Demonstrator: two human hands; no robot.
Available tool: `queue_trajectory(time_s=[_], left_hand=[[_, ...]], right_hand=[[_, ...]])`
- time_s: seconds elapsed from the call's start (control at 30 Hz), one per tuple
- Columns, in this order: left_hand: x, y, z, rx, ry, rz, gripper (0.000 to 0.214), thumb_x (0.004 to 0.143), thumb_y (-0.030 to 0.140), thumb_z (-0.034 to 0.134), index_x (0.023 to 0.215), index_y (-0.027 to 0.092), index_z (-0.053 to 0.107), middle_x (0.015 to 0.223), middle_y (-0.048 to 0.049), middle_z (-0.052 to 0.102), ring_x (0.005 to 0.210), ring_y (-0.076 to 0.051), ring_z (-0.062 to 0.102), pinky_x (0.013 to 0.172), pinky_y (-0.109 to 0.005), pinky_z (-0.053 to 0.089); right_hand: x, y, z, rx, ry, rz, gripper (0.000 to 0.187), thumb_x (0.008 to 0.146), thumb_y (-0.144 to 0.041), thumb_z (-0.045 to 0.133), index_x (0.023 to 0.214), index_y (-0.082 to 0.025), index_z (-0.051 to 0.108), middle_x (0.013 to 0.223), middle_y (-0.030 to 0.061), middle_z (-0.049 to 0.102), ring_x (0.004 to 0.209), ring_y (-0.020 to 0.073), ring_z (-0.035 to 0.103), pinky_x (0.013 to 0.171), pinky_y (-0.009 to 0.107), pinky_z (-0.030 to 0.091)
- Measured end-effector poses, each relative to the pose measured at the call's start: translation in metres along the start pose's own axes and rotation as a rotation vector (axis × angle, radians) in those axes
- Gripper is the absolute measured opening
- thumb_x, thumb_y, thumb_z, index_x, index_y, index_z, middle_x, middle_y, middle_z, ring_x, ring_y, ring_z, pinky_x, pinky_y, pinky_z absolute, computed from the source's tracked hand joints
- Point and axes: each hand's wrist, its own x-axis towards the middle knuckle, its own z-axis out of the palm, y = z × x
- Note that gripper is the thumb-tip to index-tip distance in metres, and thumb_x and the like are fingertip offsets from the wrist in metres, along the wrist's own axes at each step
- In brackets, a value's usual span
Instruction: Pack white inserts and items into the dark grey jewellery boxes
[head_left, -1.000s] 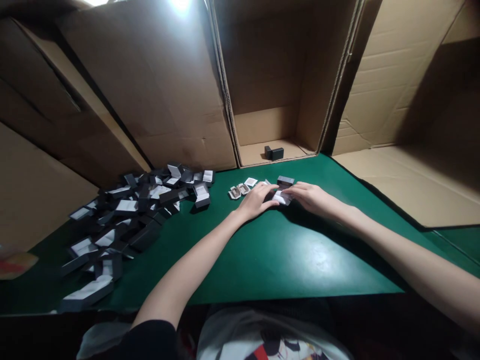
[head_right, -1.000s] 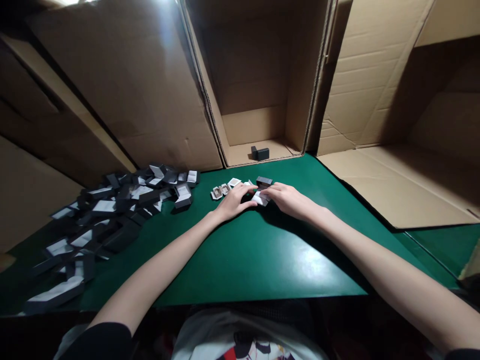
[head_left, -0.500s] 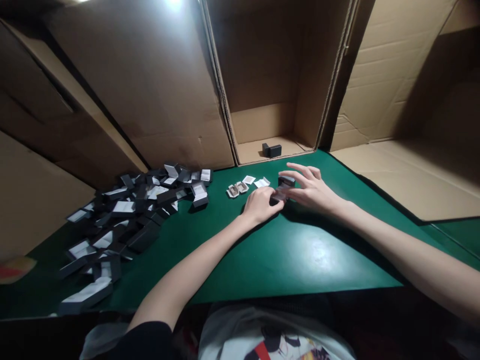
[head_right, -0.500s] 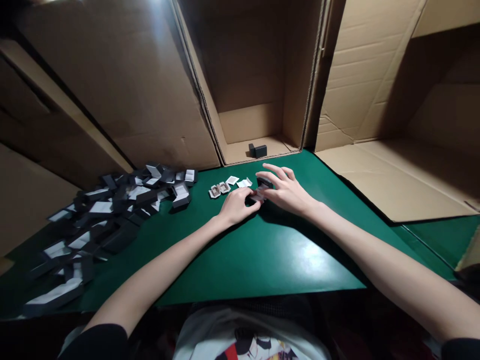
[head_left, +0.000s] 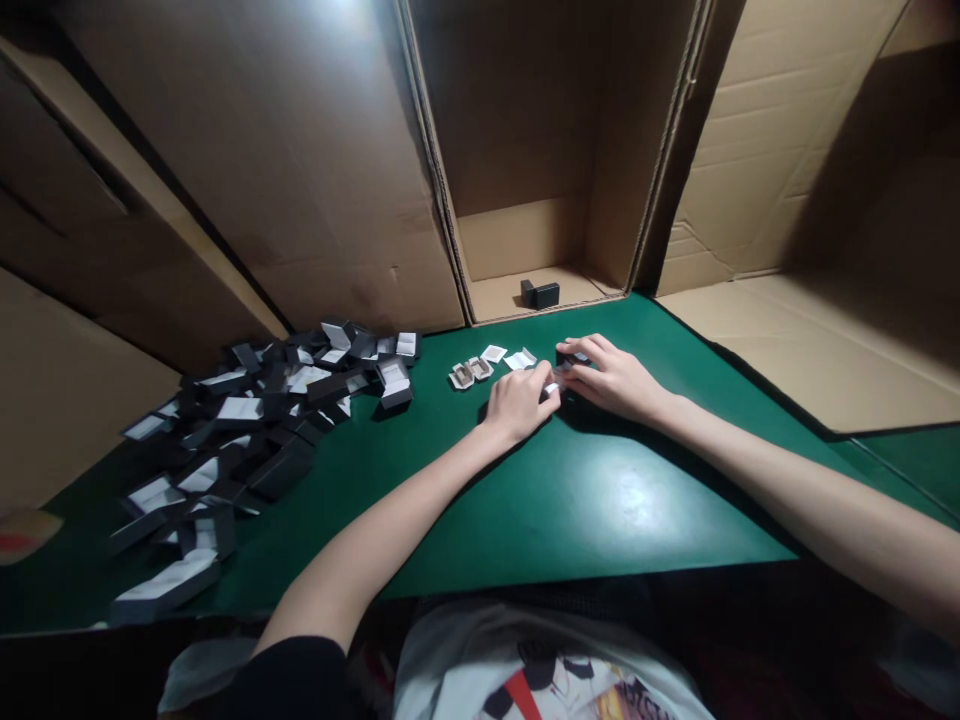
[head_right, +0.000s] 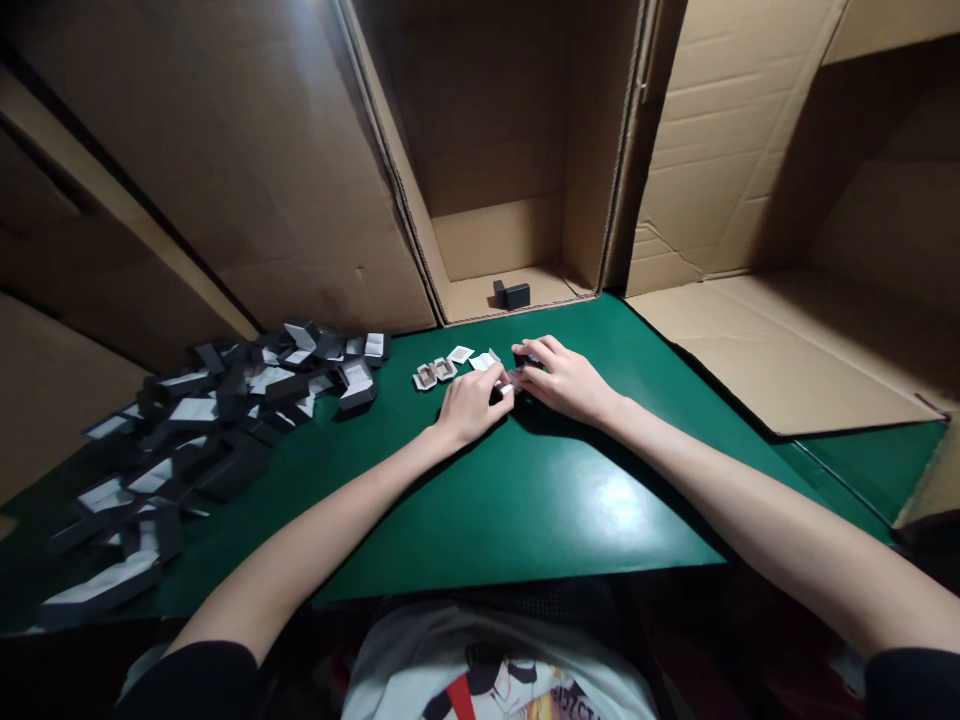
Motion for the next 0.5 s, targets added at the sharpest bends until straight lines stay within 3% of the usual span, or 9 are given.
queue_trajectory(time_s=[0.17, 0.5], left_hand=[[-0.003, -0.006, 0.002, -0.014, 0.029, 0.104, 0.015, 0.087, 0.019, 0.062, 0.08, 0.016, 0.05, 0.077, 0.0031, 0.054, 0.074, -0.016, 0.054, 0.059, -0.028, 0.033], [-0.002, -0.013, 0.008, -0.194, 0.047, 0.068, 0.024, 0.081, 0.03, 0.076, 0.078, 0.016, 0.056, 0.079, 0.0046, 0.058, 0.074, -0.015, 0.055, 0.058, -0.025, 0.031]], right_hand=[[-0.004, 0.005, 0.005, 0.012, 0.026, -0.053, 0.015, 0.085, -0.028, 0.056, 0.083, -0.014, 0.061, 0.118, 0.0092, 0.053, 0.111, 0.0222, 0.046, 0.083, 0.033, 0.051], [-0.005, 0.005, 0.006, 0.027, 0.028, -0.025, 0.016, 0.086, -0.029, 0.056, 0.081, -0.015, 0.062, 0.121, 0.0088, 0.052, 0.113, 0.0219, 0.046, 0.083, 0.033, 0.052]])
